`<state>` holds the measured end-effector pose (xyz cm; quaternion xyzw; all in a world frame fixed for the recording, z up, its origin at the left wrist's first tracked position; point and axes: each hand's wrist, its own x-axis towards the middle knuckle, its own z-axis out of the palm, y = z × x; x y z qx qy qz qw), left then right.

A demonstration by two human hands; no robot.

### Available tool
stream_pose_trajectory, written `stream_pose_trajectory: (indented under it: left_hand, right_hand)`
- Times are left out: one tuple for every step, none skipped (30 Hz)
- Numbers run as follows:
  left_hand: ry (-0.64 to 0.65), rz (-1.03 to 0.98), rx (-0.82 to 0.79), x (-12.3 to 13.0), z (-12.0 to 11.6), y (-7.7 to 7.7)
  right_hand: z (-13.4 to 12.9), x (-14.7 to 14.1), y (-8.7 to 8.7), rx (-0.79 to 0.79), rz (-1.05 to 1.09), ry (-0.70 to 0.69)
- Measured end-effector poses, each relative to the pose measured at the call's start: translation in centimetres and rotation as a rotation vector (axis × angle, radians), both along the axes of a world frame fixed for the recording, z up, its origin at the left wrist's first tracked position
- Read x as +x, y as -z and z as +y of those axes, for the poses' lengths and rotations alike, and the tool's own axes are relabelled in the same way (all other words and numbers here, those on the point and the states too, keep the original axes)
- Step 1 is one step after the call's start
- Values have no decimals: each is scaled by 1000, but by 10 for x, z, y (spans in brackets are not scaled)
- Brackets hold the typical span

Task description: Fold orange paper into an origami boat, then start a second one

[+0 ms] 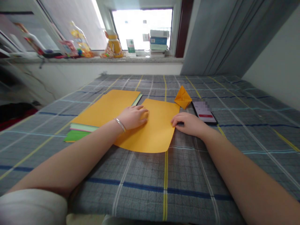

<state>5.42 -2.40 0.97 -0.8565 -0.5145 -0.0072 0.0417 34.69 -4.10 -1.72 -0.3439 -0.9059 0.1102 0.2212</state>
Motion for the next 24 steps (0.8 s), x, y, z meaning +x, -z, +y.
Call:
stream_pose_trajectory:
  left_hand:
    - [-30,10,-8,-3,3,2]
    - [-42,19,-24,-6,6,3]
    - [-37,26,-43,-9,9,4]
    - [-20,32,-62,-11,11,4]
    - [10,37,-82,-13,12,5]
    - [31,40,-97,-14,14,5]
    - [41,43,-107,-15,15,5]
    - [40,47,-113,-16,15,5]
    - [28,51,-117,-16,15,5]
    - [9,53,-119,-15,16,5]
    - [-8,53,-121,-15,16,6]
    - [-17,51,-125,-15,16,6]
    - [-18,45,-130,-15,17,7]
    - [-18,37,-140,-15,18,7]
    - [-17,27,-153,-16,19,8]
    - [-14,17,-169,-17,20,8]
    - [-11,5,-183,-19,22,8]
    - [-9,-10,-193,-21,24,7]
    - [-3,-26,-198,-23,26,7]
    - [9,-41,-195,-25,28,7]
    - [24,-59,-186,-27,29,7]
    - [37,-77,-176,-29,31,7]
    - [45,-105,-167,-30,32,7]
    - [46,-140,-161,-31,34,7]
  right_hand:
    - [1,4,0,-22,1,8]
    - [1,7,-1,-43,-10,23]
    - [1,9,-2,-59,-29,41]
    - [1,10,-3,-70,-50,58]
    - [0,11,-4,-72,-69,70]
    - [-1,10,-5,-65,-86,74]
    - [-2,10,-6,-51,-98,69]
    - [-4,8,-7,-33,-107,54]
    - [-6,6,-8,-16,-108,32]
    - [-8,3,-9,-5,-100,6]
    - [-10,0,-10,-7,-83,-19]
    - [-12,-3,-11,-22,-60,-38]
    - [-14,-7,-12,-48,-35,-49]
    - [-16,-10,-13,-82,-15,-58]
    - [-18,-12,-15,-118,0,-69]
    - [-20,-14,-17,-155,10,-84]
    - [-21,-16,-19,-188,17,-100]
    - [-22,-16,-21,-219,25,-107]
    - [-22,-16,-22,-251,33,-97]
    - [-23,-15,-23,-289,44,-63]
    - [-22,-14,-22,-336,62,-11]
    - [-21,-12,-22,-392,86,48]
    - [-20,-9,-20,-453,120,103]
    - [-18,-7,-18,-516,164,148]
